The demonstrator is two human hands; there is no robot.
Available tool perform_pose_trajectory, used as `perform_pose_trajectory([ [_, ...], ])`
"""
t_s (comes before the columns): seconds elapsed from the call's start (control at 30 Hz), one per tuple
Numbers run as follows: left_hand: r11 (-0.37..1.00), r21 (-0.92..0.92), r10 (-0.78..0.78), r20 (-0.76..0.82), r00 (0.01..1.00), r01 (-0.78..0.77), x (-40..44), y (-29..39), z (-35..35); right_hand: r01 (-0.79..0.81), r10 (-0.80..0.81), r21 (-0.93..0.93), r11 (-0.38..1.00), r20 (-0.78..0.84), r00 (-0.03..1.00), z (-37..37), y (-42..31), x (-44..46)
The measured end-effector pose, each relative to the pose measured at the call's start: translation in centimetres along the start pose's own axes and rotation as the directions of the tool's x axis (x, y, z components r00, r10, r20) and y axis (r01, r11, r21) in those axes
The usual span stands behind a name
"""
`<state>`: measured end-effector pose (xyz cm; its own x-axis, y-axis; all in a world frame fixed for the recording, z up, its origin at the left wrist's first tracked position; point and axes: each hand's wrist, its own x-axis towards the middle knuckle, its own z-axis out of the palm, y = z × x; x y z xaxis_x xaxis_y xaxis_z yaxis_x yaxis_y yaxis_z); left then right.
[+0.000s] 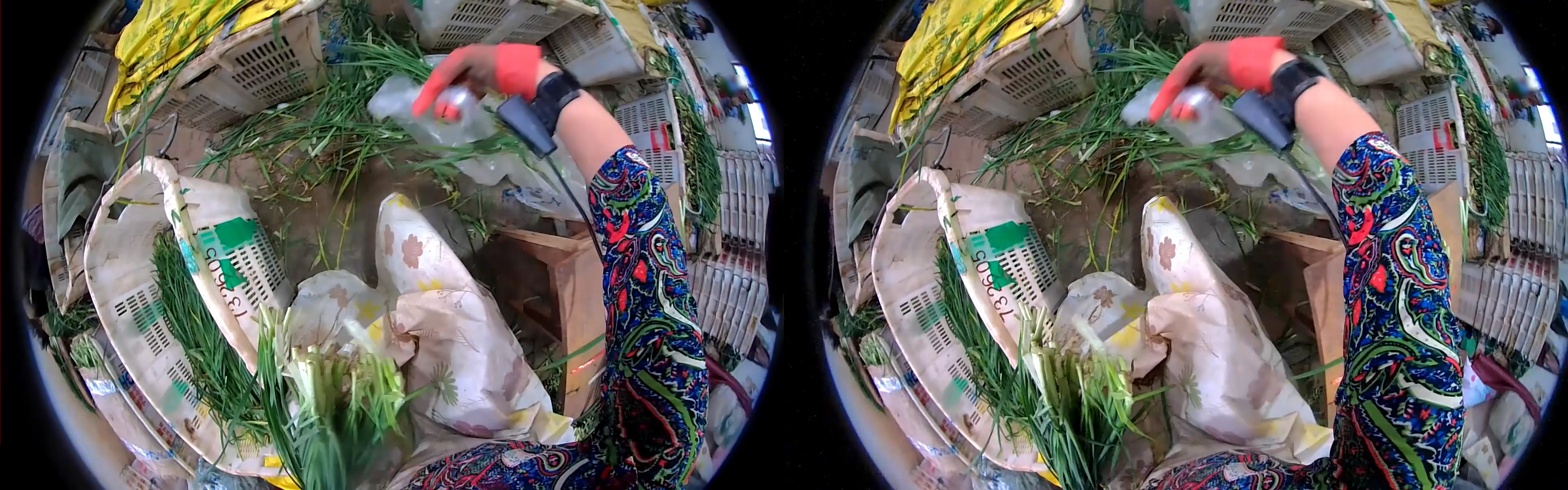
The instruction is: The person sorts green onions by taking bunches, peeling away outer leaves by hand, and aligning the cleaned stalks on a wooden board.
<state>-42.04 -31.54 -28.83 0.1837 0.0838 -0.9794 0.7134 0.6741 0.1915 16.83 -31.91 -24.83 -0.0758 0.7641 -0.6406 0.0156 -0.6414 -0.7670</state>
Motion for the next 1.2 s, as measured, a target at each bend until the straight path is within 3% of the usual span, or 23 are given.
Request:
perform_pose_trajectory([
  [0.07, 1.0, 0.01, 0.013, 0.01, 1.0, -0.013, 0.3, 0.4, 0.1, -0.082, 0.074, -0.456, 0.886, -0.037, 0.997, 4.3, -1.8, -2.6],
  [0.17, 1.0, 0.021, 0.018, 0.009, 1.0, -0.018, 0.6, 0.9, 0.2, -0.322, 0.38, -0.447, 0.835, 0.045, 0.924, 5.3, 7.7, 2.6],
  [0.23, 1.0, 0.025, 0.012, 0.003, 1.0, -0.013, 0.8, 1.0, 0.1, -0.264, 0.49, -0.645, 0.718, 0.198, 0.849, 7.5, 13.9, 5.9],
  [0.27, 1.0, 0.024, 0.007, 0.002, 1.0, -0.007, 1.0, 1.1, 0.1, -0.214, 0.484, -0.637, 0.741, 0.284, 0.828, 8.4, 13.6, 5.7],
  [0.33, 0.999, 0.029, -0.014, -0.003, 1.0, 0.015, 1.5, 1.4, 0.2, -0.263, 0.421, -0.416, 0.87, 0.352, 0.836, 8.4, 11.8, 4.6],
  [0.4, 0.999, 0.027, -0.03, -0.009, 1.0, 0.03, 1.8, 1.7, 0.4, -0.348, 0.33, 0.019, 0.937, 0.273, 0.904, 5.4, 9.1, 4.5],
  [0.47, 0.999, 0.024, -0.039, -0.017, 0.999, 0.039, 2.0, 1.9, 0.4, -0.273, 0.227, 0.211, 0.939, 0.218, 0.949, -1.0, 10.3, 6.4],
  [0.53, 0.998, 0.018, -0.053, -0.027, 0.998, 0.054, 2.3, 2.2, 0.6, -0.19, 0.273, 0.343, 0.92, -0.212, 0.938, -6.2, 12.4, 7.3],
  [0.57, 0.998, 0.013, -0.062, -0.031, 0.998, 0.062, 2.5, 2.2, 0.7, -0.171, 0.311, 0.313, 0.934, -0.481, 0.82, -8.0, 14.0, 7.8],
  [0.6, 0.998, 0.006, -0.07, -0.035, 0.997, 0.07, 2.7, 2.3, 0.7, -0.113, 0.24, 0.239, 0.964, -0.611, 0.755, -9.3, 16.5, 8.1],
  [0.63, 0.997, 0.0, -0.078, -0.04, 0.996, 0.078, 3.0, 2.5, 0.8, -0.285, 0.19, -0.057, 0.957, -0.617, 0.764, -10.4, 18.7, 8.8],
  [0.67, 0.996, -0.008, -0.089, -0.047, 0.995, 0.088, 3.2, 2.4, 1.0, -0.429, 0.141, -0.343, 0.836, -0.621, 0.771, -11.3, 20.6, 9.5],
  [0.77, 0.993, -0.028, -0.113, -0.063, 0.992, 0.111, 3.5, 2.6, 1.2, -0.455, 0.415, 0.105, 0.884, -0.623, 0.663, -10.0, 24.0, 11.4],
  [0.8, 0.993, -0.033, -0.118, -0.066, 0.991, 0.116, 3.7, 2.6, 1.3, -0.382, -0.009, -0.736, 0.559, -0.466, 0.884, -11.6, 26.5, 10.6],
  [0.83, 0.992, -0.038, -0.125, -0.07, 0.99, 0.123, 3.7, 2.5, 1.4, -0.606, 0.039, -0.663, 0.439, -0.66, 0.75, -15.2, 29.3, 12.0],
  [0.87, 0.991, -0.045, -0.133, -0.072, 0.989, 0.13, 3.7, 2.4, 1.4, -0.688, -0.007, -0.633, 0.355, -0.737, 0.675, -16.2, 27.7, 11.6],
  [0.9, 0.989, -0.054, -0.138, -0.074, 0.988, 0.135, 3.7, 2.3, 1.6, -0.704, -0.211, -0.644, 0.3, -0.765, 0.609, -16.5, 24.5, 9.9],
  [0.97, 0.989, -0.057, -0.138, -0.066, 0.988, 0.134, 3.9, 2.2, 2.1, -0.732, -0.618, -0.67, 0.123, -0.629, 0.472, -17.6, 17.4, 5.9],
  [1.0, 0.99, -0.059, -0.132, -0.059, 0.99, 0.128, 3.9, 2.2, 2.3, -0.738, -0.711, -0.674, 0.032, -0.534, 0.458, -18.6, 15.2, 4.2],
  [1.1, 0.994, -0.059, -0.091, -0.046, 0.995, 0.089, 3.3, 2.0, 2.7, -0.512, -0.584, -0.855, -0.077, -0.377, 0.718, -23.6, 13.6, 0.5],
  [1.13, 0.996, -0.06, -0.075, -0.044, 0.996, 0.073, 2.7, 1.9, 2.7, -0.525, -0.359, -0.796, 0.301, -0.605, 0.711, -20.4, 11.3, -0.3],
  [1.17, 0.997, -0.061, -0.056, -0.042, 0.998, 0.053, 1.9, 1.6, 2.8, -0.428, 0.001, -0.513, 0.744, -0.64, 0.768, -25.9, 15.5, 0.6],
  [1.2, 0.997, -0.062, -0.039, -0.044, 0.998, 0.037, 1.0, 1.2, 2.9, -0.5, 0.06, -0.524, 0.689, -0.647, 0.76, -21.0, 12.3, 0.2],
])
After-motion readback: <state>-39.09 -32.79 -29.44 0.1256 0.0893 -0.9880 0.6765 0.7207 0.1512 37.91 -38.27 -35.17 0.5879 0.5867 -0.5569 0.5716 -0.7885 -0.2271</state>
